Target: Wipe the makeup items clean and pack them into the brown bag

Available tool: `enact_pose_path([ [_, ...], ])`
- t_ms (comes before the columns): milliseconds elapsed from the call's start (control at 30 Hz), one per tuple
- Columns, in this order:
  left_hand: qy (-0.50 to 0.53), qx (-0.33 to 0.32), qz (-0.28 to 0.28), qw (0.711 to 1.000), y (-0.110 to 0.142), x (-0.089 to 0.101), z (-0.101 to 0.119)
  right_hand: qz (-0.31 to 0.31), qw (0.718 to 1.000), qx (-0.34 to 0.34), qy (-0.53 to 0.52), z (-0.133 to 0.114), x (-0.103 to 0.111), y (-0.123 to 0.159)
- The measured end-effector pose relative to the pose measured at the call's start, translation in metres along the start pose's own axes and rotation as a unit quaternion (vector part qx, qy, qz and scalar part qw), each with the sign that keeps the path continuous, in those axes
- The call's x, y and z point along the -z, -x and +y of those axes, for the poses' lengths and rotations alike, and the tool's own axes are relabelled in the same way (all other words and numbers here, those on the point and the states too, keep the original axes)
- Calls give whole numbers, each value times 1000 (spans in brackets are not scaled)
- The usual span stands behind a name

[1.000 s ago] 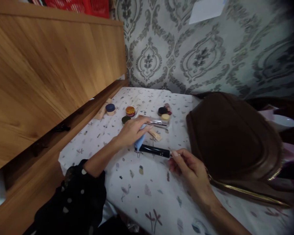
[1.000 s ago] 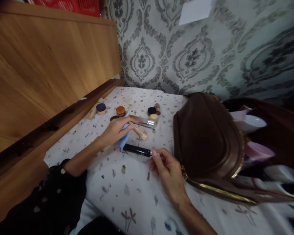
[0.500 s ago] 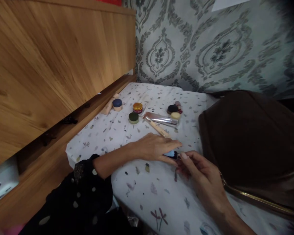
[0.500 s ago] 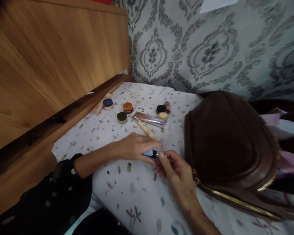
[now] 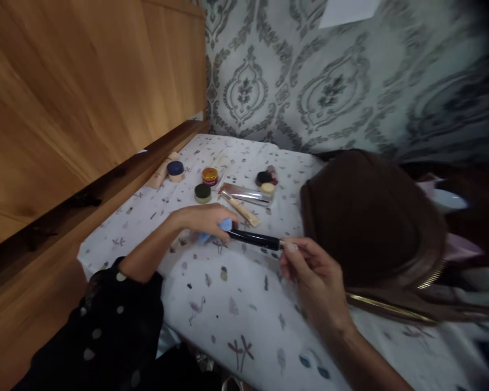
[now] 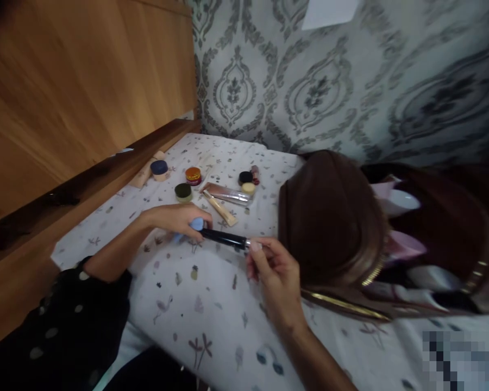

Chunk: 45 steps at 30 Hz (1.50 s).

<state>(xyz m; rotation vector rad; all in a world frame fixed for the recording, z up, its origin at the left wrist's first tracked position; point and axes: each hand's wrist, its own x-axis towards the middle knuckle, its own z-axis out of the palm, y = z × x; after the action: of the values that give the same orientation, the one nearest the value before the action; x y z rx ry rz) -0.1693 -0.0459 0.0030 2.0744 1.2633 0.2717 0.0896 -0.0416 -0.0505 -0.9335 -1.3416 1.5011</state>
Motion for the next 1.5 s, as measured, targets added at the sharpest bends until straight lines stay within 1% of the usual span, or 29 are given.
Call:
enact_pose_path([
  [133,8,25,28,999,8,11,-6,-18,999,-20,-43,-1,1,0],
  [233,11,35,71,997,12,15,0,-26,998,-8,-57,-1,1,-1],
  [300,17,19,125,992,10,9,11,-37,998,4,-46,1,1,-1],
  [400,25,-25,214,976,-2,-15,31,-68,997,29,-3,4,1,0],
  [433,26,-37,219,975,-7,-25,37,-79,996,40,14,4,1,1],
  [467,13,-49,203,978,-12,-34,41,-87,995,51,28,5,1,2],
  [533,-28,-51,159,986,-19,-49,46,-94,992,67,48,5,1,4],
  [567,-46,-45,141,988,-21,-53,46,-95,991,71,56,5,0,5],
  [633,-62,-24,133,989,-23,-55,42,-94,990,70,72,5,0,6],
  [800,-94,32,171,980,-21,-44,25,-69,992,67,87,4,1,4],
  [867,-108,54,185,975,-21,-41,21,-69,992,64,83,4,2,3],
  [967,-99,68,214,970,-21,-39,17,-76,992,72,76,6,2,3],
  [1067,-95,68,265,957,-21,-42,16,-70,991,81,80,9,1,5],
  [1133,-113,42,307,944,-21,-46,16,-58,991,83,90,10,0,6],
  [1200,-142,-27,322,936,-22,-52,18,-49,991,79,93,9,1,7],
  [1267,-178,-118,298,930,-24,-59,20,-43,993,70,79,8,1,7],
  [1300,-199,-154,279,927,-25,-62,21,-42,995,64,67,8,1,7],
  [1333,-219,-175,262,924,-26,-64,22,-41,996,57,54,7,1,7],
  [1367,-234,-182,251,922,-26,-66,22,-39,997,51,44,7,2,7],
  [1500,-248,-159,225,929,-26,-63,22,-41,997,48,50,5,1,8],
])
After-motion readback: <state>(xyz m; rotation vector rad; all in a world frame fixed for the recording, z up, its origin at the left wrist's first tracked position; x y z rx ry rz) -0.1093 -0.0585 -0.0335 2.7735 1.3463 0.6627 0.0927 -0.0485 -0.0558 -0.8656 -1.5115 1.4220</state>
